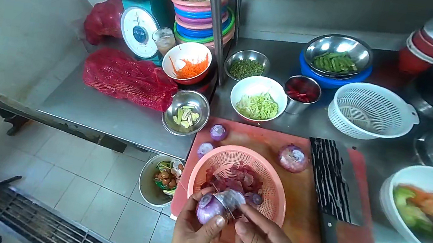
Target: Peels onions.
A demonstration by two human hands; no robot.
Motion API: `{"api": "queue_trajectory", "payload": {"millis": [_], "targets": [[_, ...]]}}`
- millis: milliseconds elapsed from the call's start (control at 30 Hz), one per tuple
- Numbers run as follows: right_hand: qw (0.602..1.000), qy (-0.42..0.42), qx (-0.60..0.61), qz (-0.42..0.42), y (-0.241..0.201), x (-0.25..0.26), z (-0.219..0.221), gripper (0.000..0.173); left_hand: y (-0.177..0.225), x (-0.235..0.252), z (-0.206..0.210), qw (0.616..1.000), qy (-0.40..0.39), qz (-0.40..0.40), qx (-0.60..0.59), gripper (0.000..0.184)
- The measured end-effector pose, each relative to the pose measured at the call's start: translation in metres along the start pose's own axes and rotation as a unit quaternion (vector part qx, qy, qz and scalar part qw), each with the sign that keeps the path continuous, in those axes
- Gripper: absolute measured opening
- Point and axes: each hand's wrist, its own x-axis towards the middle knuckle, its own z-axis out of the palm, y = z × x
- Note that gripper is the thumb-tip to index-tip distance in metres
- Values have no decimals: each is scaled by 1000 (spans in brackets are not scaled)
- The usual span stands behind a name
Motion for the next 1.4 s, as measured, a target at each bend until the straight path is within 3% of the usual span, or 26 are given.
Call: {"api": "queue_trajectory", "payload": {"millis": [133,300,400,633,1000,1100,1233,1400], "targets": [[993,29,-99,-51,5,-3,5,36,4,2,5,999,36,1,33,70],[984,73,-124,-104,9,-2,7,24,3,4,9,997,65,16,38,75],[987,89,-101,-88,8,2,4,23,2,4,7,998,56,10,7,78],[992,82,-76,-49,9,9,2,23,-6,3,-12,992,5,-58,-115,65],[996,63,-54,12,6,6,6,25,-6,2,-39,968,-79,-130,-200,44],[996,60,-59,12,8,6,6,25,-9,2,-42,971,-89,-115,-190,41],[995,73,-64,17,9,8,10,26,-12,-2,-32,998,-18,-25,-56,57],[995,66,-78,8,8,10,14,27,-13,-9,-36,998,-28,14,-58,55]]}}
